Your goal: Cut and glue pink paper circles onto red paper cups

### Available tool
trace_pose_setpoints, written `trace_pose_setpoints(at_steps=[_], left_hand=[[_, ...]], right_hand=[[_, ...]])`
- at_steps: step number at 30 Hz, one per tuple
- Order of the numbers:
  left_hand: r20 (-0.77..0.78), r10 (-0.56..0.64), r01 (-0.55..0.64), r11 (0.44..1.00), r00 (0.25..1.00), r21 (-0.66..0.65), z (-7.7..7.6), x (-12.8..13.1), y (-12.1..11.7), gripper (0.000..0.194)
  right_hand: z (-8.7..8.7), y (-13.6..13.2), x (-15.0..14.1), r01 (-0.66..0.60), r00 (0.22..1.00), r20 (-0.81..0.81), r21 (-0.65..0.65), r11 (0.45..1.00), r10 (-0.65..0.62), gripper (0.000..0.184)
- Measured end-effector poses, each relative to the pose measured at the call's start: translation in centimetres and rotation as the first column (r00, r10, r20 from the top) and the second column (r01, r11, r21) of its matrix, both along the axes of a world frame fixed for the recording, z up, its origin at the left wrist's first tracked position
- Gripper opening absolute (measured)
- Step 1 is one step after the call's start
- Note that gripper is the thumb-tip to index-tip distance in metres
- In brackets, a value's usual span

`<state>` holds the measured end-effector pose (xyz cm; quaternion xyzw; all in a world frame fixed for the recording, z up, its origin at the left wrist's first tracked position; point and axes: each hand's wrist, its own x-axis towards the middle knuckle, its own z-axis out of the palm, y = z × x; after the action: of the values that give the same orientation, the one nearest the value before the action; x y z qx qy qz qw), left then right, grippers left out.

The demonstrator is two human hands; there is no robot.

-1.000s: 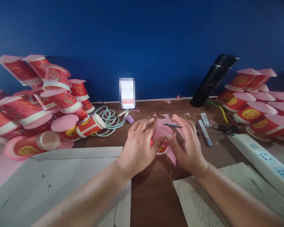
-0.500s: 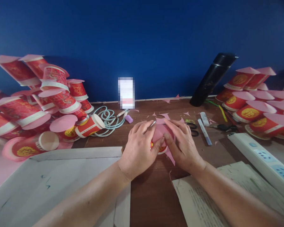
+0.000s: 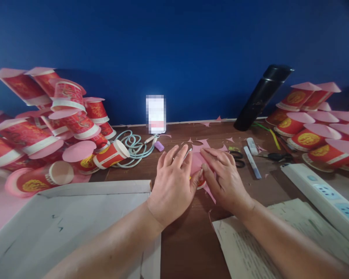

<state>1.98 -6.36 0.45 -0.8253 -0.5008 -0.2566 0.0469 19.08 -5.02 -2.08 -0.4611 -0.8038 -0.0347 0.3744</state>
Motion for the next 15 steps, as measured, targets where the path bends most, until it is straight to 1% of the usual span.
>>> trace_pose_setpoints(at_steps=[15], left_hand=[[-0.012,-0.004,0.005,1.000,1.000,0.022,0.07,-0.07,0.01,0.050]], right_hand=[[-0.05,-0.04,-0.14,0.036,0.999,0.024,-0.018,0.999,-0.036,0.038]])
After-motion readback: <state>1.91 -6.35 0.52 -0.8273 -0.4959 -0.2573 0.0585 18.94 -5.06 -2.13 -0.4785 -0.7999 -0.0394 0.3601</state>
